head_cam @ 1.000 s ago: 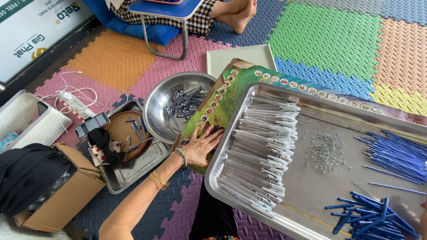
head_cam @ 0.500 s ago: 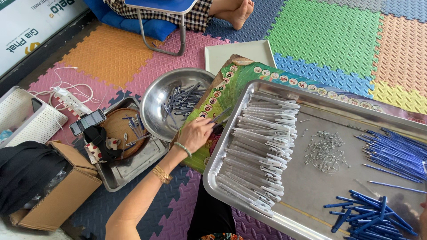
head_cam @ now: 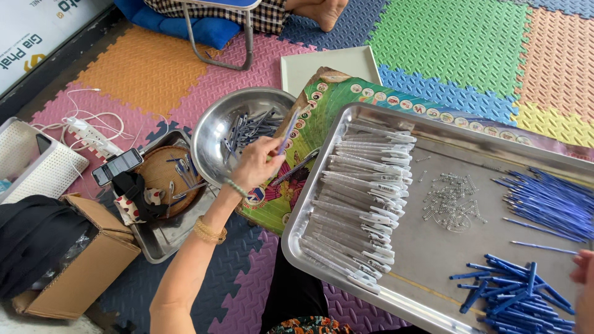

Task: The person assembles ballpoint pens by inserting blue ink refills into clear plastic barrels and screwing on white caps. The person handles the components by hand, picking them from a metal tray and placing the finished pens into a metal bowl.

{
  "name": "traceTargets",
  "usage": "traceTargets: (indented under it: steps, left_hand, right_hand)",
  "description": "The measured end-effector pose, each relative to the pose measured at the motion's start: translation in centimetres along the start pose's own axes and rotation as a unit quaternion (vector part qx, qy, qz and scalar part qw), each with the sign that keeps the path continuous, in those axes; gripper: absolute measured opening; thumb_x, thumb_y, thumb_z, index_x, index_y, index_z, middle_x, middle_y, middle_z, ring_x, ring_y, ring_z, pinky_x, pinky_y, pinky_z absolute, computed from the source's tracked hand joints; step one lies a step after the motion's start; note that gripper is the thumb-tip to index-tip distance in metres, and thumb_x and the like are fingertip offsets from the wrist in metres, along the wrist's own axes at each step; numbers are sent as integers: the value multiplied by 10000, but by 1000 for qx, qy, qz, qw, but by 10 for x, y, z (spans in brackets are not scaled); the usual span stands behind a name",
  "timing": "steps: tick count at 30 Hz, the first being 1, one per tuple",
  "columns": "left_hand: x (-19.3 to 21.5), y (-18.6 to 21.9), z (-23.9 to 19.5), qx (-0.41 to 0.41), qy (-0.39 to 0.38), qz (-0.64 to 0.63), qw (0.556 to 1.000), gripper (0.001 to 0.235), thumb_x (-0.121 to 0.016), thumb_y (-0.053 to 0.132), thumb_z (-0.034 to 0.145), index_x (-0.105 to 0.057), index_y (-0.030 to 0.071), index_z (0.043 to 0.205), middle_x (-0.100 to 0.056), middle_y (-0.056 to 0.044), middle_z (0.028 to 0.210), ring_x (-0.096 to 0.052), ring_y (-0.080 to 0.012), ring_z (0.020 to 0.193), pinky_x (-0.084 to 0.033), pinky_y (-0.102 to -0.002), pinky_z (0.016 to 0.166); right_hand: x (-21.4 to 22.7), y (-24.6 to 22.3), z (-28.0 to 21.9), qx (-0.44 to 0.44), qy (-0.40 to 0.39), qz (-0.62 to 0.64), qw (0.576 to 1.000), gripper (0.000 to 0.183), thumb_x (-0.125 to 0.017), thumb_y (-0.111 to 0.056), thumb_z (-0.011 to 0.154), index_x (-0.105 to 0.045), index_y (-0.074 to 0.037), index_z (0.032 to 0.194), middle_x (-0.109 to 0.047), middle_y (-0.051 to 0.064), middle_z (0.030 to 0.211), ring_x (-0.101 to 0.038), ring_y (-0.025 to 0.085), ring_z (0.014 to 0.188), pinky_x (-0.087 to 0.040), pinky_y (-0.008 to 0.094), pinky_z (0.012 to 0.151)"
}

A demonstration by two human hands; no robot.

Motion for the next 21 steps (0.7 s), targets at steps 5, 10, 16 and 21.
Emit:
traceTargets:
  steps: [5,10,16,21]
  left_hand:
    - [-36,130,-23,-14,-153,-518,842,334,-769,66,1016,-730,96,1346,-782,-71,1107,-767,-208,1057,-671,-319,990]
    - [-105,192,-31,-58,-163,-660,731,256,-791,-46,1002,-747,109,1201,-822,-148,1190,-788,-269,1194,-688,-377,1028]
    - [-151,220,-43,-108,-105,-646,748,248,-913,-29,887,-720,10,1037,-807,-224,1201,-739,-350,1286,-627,-427,1078]
    - [-152,225,-45,-87,-237,-570,782,351,-736,7,1067,-728,-1,1418,-767,-239,1370,-750,-284,1248,-676,-369,1015]
  right_hand:
    - [-31,-291,-81,-61,-18,31,997,642,-270,-432,1440,-743,-27,1284,-734,172,1175,-684,298,1000,-506,441,836]
    - [-115,-377,-113,-122,-190,139,964,625,-385,-476,1098,-780,-85,1383,-869,130,1251,-793,244,1072,-615,392,887]
    - [-173,-353,-120,-149,-183,610,757,429,-522,-266,1174,-650,19,1468,-791,248,1043,-761,291,811,-607,362,746]
    - [-98,-370,-89,3,-128,247,960,341,-558,-388,1171,-764,-116,1159,-716,91,663,-579,148,630,-421,247,643]
Point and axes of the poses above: each hand's wrist, its own z-axis towards the middle knuckle, its own x-axis out of the back of the hand, y = z × x, the point moved 8 cm from there along z, towards the middle knuckle
